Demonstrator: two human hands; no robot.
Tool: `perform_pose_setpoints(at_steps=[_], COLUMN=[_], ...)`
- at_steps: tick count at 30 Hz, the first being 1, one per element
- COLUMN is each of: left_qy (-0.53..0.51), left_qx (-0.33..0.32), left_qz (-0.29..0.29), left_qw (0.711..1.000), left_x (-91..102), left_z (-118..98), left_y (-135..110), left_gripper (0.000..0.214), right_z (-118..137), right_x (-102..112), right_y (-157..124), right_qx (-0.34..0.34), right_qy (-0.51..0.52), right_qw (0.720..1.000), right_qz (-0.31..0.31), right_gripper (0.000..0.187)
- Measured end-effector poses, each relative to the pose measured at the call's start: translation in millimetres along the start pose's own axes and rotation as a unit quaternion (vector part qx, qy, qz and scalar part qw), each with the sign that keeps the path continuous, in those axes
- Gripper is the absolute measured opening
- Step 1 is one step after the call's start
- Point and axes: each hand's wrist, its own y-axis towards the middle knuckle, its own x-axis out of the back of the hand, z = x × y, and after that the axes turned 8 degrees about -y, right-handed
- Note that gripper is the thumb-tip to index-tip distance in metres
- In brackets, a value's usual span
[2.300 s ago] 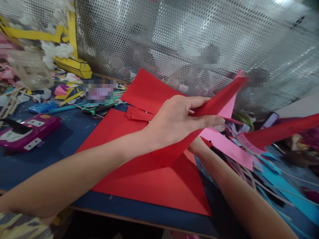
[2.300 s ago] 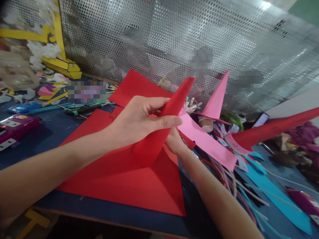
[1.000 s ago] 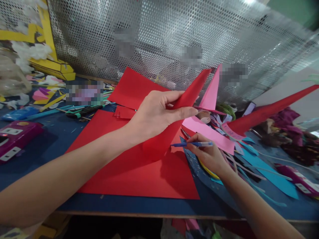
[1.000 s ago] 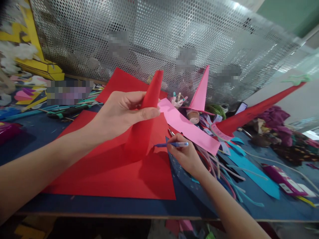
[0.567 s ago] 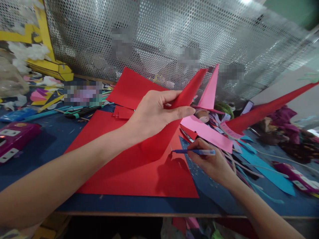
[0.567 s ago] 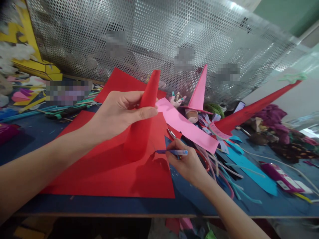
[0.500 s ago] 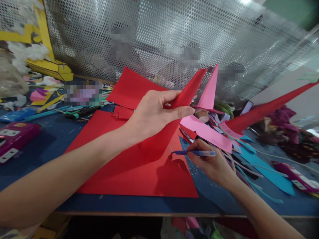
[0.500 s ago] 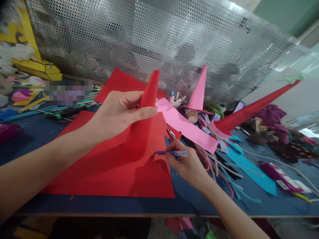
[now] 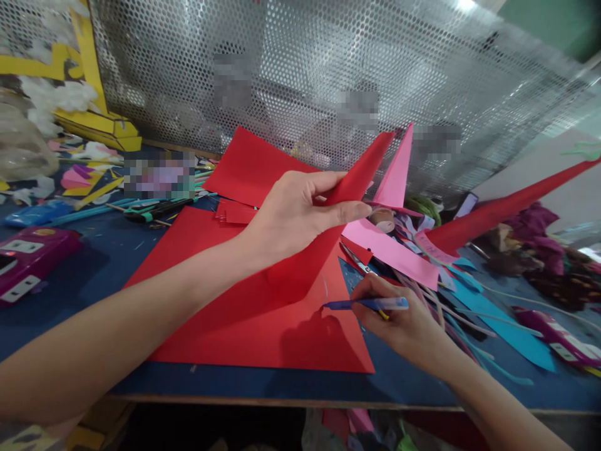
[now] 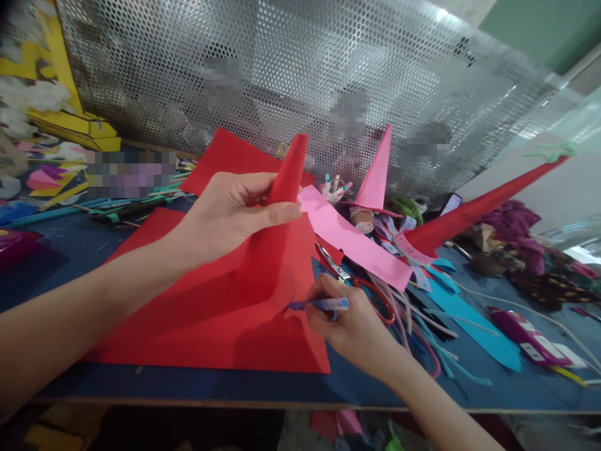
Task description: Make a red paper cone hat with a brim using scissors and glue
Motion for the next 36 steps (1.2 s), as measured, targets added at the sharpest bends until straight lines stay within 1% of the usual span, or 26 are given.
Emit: perform_pose_setpoints(at_steps=[7, 13, 15, 18, 20, 25, 27, 32, 36], left_qy=[-0.001, -0.03, -0.031, -0.027, -0.016, 0.009, 0.01, 0.026, 0.04], left_qx=[-0.007, -0.004, -0.008, -0.008, -0.005, -0.006, -0.011, -0.019, -0.034], left_qz=[0.01, 0.021, 0.021, 0.016, 0.009, 0.012, 0.017, 0.032, 0.046], left_qw=[1.0, 0.999, 0.999, 0.999, 1.0, 1.0, 1.0, 0.999, 0.998], left_x=[1.3, 1.5, 1.1, 0.8, 1.3, 4.2, 4.9, 5.6, 8.3], left_z=[1, 2, 2, 3, 3, 6, 7, 9, 6], left_y=[1, 1, 1, 1, 2, 4, 5, 7, 5], left_gripper=[0.033, 0.027, 0.027, 0.028, 0.028, 0.022, 0.021, 0.027, 0.035], right_z=[11, 15, 18, 29, 38, 57, 62, 67, 70], right_x=[-1, -2, -4, -14, -27, -64, -73, -82, -86], right_y=[2, 2, 1, -1, -2, 8, 16, 32, 37], right_qx=[0.02, 0.027, 0.041, 0.072, 0.098, 0.141, 0.149, 0.153, 0.175], right_qy=[-0.012, -0.009, 0.005, 0.037, 0.04, -0.011, -0.021, -0.076, -0.108], right_qw=[0.999, 0.999, 0.999, 0.995, 0.99, 0.981, 0.978, 0.967, 0.955], right_qz=[0.022, 0.033, 0.006, -0.064, -0.091, -0.135, -0.146, -0.188, -0.214], right_gripper=[0.008, 0.008, 0.008, 0.008, 0.01, 0.027, 0.027, 0.022, 0.023])
